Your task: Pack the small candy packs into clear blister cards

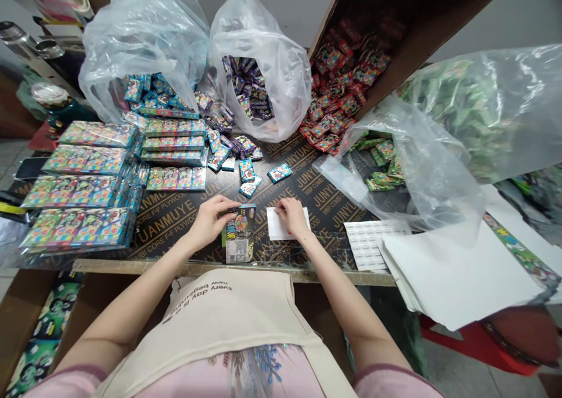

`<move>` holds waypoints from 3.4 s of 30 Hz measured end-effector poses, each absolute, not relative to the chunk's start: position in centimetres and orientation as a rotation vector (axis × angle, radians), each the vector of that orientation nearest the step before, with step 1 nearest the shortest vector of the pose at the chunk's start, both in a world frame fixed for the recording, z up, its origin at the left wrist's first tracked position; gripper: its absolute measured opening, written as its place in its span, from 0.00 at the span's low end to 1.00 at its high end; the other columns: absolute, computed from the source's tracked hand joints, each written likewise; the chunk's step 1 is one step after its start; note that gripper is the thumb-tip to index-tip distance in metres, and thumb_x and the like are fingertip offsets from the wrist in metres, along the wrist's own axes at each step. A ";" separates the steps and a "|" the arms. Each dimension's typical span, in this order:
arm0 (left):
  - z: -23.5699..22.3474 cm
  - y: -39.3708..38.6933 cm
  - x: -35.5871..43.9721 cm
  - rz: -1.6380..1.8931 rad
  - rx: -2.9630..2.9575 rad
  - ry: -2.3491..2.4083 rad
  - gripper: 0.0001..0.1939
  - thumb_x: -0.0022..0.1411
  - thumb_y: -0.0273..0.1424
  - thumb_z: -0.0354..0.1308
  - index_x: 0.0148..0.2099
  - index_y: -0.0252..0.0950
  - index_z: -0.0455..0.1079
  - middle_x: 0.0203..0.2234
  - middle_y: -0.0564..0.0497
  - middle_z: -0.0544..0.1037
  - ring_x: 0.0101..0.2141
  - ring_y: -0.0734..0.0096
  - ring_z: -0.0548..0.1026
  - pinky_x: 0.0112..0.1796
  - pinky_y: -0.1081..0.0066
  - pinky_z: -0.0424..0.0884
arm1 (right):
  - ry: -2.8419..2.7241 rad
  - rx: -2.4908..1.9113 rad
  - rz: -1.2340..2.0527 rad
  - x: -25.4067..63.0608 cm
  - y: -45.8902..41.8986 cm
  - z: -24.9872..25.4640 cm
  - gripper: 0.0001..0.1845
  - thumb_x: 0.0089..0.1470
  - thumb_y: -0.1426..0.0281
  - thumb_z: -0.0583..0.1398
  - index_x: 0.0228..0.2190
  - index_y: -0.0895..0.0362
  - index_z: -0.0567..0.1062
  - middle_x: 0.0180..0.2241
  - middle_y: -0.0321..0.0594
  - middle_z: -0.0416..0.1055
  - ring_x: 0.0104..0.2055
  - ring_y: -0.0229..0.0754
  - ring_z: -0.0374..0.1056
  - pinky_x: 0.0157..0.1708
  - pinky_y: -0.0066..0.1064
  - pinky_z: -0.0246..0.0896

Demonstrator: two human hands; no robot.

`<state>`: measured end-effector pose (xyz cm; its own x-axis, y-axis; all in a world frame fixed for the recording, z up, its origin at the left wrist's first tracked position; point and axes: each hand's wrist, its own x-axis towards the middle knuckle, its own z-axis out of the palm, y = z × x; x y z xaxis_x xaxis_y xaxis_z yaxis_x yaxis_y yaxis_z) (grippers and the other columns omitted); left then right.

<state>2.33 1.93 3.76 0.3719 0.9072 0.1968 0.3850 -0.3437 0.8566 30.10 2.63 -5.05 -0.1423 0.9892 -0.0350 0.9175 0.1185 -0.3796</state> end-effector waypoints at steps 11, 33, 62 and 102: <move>4.8 2.9 2.0 0.824 1.917 1.057 0.08 0.57 0.25 0.60 0.39 0.38 0.77 0.34 0.48 0.78 0.36 0.67 0.76 0.37 0.66 0.71 | -1.935 -2.039 0.549 30.4 2.4 -5.1 0.05 0.52 0.72 0.58 0.25 0.57 0.72 0.33 0.42 0.71 0.41 0.48 0.63 0.40 0.37 0.44; 3.9 1.2 2.3 1.046 1.943 1.122 0.03 0.55 0.26 0.63 0.32 0.35 0.70 0.31 0.47 0.78 0.35 0.65 0.76 0.38 0.66 0.70 | -1.336 -1.259 1.138 22.8 2.3 6.2 0.15 0.45 0.64 0.65 0.34 0.52 0.67 0.27 0.33 0.68 0.30 0.40 0.65 0.34 0.33 0.60; 3.7 -1.2 0.4 1.004 1.376 1.233 0.14 0.58 0.36 0.61 0.43 0.32 0.74 0.36 0.47 0.80 0.36 0.63 0.78 0.41 0.65 0.73 | -0.702 -1.286 1.526 20.5 3.9 2.1 0.18 0.45 0.59 0.61 0.39 0.50 0.67 0.31 0.33 0.72 0.29 0.36 0.65 0.29 0.27 0.58; -3.4 8.6 3.8 0.903 2.543 1.653 0.18 0.63 0.28 0.52 0.55 0.41 0.68 0.61 0.41 0.62 0.62 0.54 0.57 0.59 0.46 0.55 | -1.898 -2.282 0.203 41.2 36.8 -1.2 0.36 0.55 0.49 0.52 0.61 0.49 0.59 0.65 0.57 0.44 0.67 0.70 0.30 0.51 0.61 0.53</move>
<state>3.85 8.64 -3.36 0.2916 0.8326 0.4709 0.8459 -0.4542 0.2794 41.18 36.77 -1.22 0.1826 0.9832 0.0017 0.9605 -0.1781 -0.2138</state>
